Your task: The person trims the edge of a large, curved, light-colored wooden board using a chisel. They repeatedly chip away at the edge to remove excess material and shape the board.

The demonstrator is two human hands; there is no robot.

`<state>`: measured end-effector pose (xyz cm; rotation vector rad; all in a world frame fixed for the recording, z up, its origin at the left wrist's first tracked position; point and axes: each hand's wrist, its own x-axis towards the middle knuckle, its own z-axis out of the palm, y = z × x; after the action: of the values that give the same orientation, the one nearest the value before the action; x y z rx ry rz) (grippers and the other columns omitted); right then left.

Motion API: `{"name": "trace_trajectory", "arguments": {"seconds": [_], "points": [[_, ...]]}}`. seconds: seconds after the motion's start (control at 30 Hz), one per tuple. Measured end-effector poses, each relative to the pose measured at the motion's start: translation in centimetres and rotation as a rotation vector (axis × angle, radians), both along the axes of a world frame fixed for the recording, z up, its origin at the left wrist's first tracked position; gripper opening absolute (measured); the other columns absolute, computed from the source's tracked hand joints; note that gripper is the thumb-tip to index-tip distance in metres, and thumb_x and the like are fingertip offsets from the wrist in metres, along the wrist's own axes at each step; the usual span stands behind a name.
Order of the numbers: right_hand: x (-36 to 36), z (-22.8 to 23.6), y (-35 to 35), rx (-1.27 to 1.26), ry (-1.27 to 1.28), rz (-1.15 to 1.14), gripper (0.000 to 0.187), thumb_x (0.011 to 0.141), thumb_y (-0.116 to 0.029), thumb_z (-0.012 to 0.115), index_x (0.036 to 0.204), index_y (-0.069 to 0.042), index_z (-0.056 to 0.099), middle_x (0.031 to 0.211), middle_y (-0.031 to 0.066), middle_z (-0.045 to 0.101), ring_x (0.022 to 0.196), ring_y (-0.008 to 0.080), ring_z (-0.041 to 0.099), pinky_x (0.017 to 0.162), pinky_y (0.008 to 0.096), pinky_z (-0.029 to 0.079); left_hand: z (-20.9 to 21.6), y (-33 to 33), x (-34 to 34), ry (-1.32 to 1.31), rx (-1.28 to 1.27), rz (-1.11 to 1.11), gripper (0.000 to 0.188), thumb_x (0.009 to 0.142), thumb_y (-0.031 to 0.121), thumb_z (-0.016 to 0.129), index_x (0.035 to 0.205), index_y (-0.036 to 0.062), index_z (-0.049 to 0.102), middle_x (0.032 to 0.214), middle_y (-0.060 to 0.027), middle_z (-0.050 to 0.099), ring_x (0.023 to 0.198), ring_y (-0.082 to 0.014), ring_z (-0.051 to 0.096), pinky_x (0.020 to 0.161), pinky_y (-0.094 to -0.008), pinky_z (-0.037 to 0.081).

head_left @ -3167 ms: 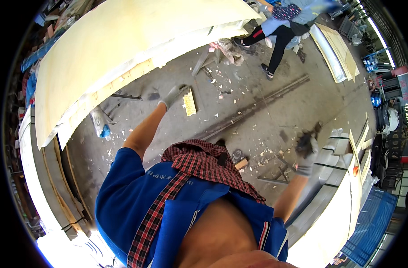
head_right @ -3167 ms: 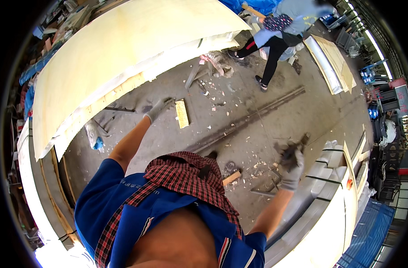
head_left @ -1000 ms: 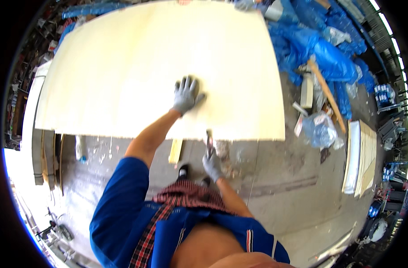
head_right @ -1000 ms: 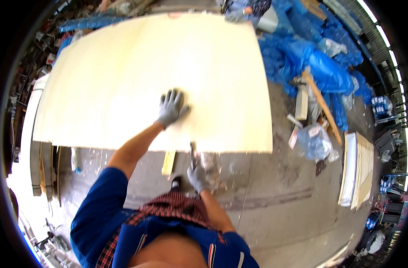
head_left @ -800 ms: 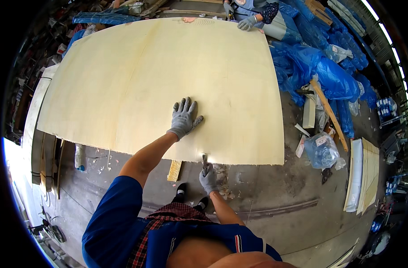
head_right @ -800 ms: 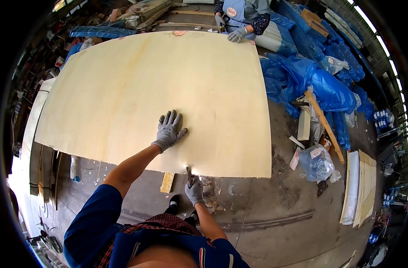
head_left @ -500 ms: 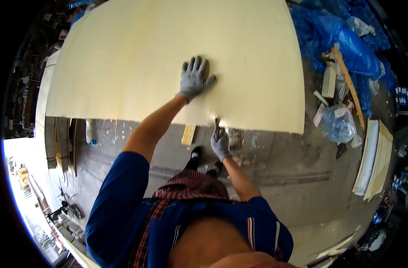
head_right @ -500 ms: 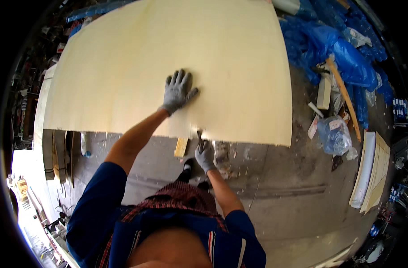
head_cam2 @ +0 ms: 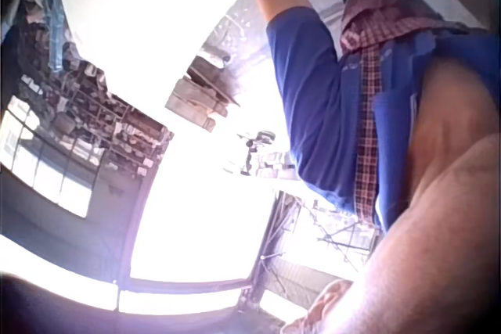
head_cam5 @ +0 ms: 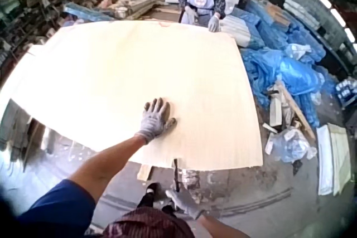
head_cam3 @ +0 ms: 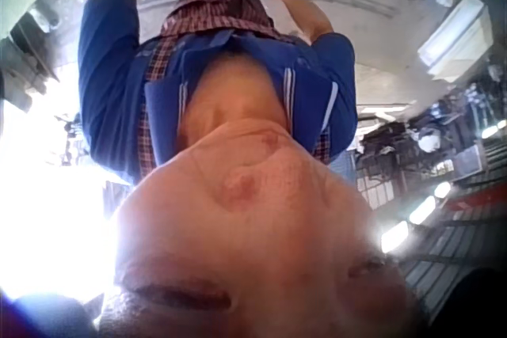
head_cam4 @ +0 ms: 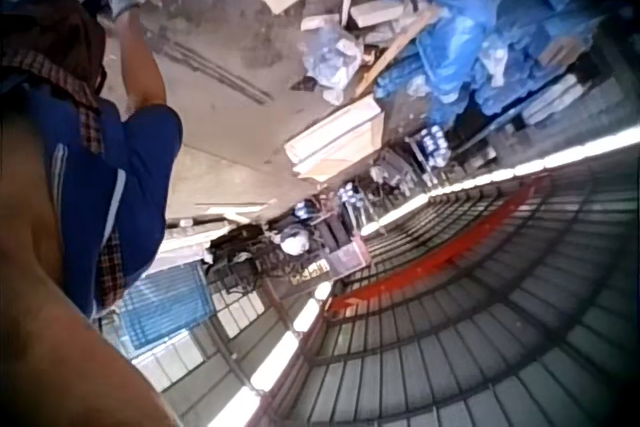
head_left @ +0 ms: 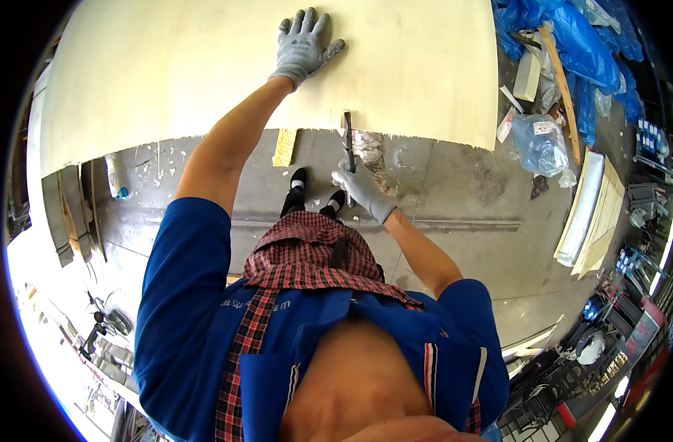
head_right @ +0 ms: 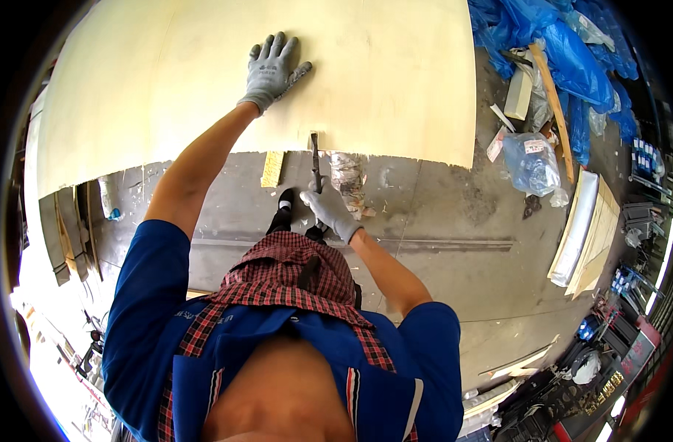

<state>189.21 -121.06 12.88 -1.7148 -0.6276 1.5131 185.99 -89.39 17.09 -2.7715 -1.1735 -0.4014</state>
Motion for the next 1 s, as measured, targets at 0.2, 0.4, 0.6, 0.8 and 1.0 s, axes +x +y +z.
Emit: {"name": "trace_trajectory", "arguments": {"seconds": [0.2,0.4,0.6,0.8,1.0], "points": [[-0.2,-0.6,0.8,-0.054,-0.146,-0.010,0.050,0.085,-0.009,0.057,0.132,-0.005,0.040,0.068,-0.0002,0.050,0.057,0.0096,0.047,0.051,0.0264,0.039,-0.6,0.0,0.1,-0.051,0.015,-0.017,0.074,0.089,0.066,0.038,0.139,0.0106,0.042,0.145,-0.0189,0.038,0.137,-0.0333,0.030,0.110,-0.0515,0.020],[-1.8,2.0,-0.2,-0.021,-0.178,-0.063,0.044,0.082,-0.009,0.058,0.124,-0.002,0.045,0.073,0.0005,0.049,0.059,0.0100,0.047,0.053,0.0277,0.040,-0.4,0.4,-0.9,0.021,0.005,0.007,0.076,0.090,0.067,0.034,0.141,0.0119,0.040,0.148,-0.0169,0.034,0.138,-0.0321,0.028,0.111,-0.0477,0.018],[-1.6,3.2,-2.0,-0.106,-0.284,-0.073,0.038,0.079,-0.015,0.061,0.111,0.000,0.048,0.075,0.0116,0.057,0.066,0.0243,0.057,0.061,0.0370,0.045,-0.5,0.3,0.0,-0.011,-0.054,-0.047,0.077,0.088,0.068,0.036,0.141,0.0121,0.040,0.148,-0.0193,0.033,0.138,-0.0352,0.027,0.110,-0.0508,0.018],[-2.0,4.6,-3.0,-0.087,-0.346,-0.101,0.046,0.076,-0.022,0.063,0.113,-0.001,0.047,0.083,0.0231,0.063,0.082,0.0384,0.063,0.073,0.0452,0.047,0.0,-0.1,0.2,-0.012,-0.046,-0.088,0.076,0.088,0.066,0.039,0.138,0.0088,0.041,0.142,-0.0194,0.037,0.135,-0.0348,0.029,0.107,-0.0502,0.021],[-0.9,4.9,-0.6,-0.064,-0.347,-0.177,0.042,0.078,-0.019,0.057,0.111,0.006,0.051,0.092,0.0281,0.063,0.089,0.0377,0.064,0.078,0.0436,0.048,-1.0,0.3,0.0,0.010,-0.002,-0.069,0.077,0.089,0.065,0.038,0.141,0.0090,0.038,0.147,-0.0190,0.034,0.136,-0.0366,0.029,0.107,-0.0517,0.023]]}}
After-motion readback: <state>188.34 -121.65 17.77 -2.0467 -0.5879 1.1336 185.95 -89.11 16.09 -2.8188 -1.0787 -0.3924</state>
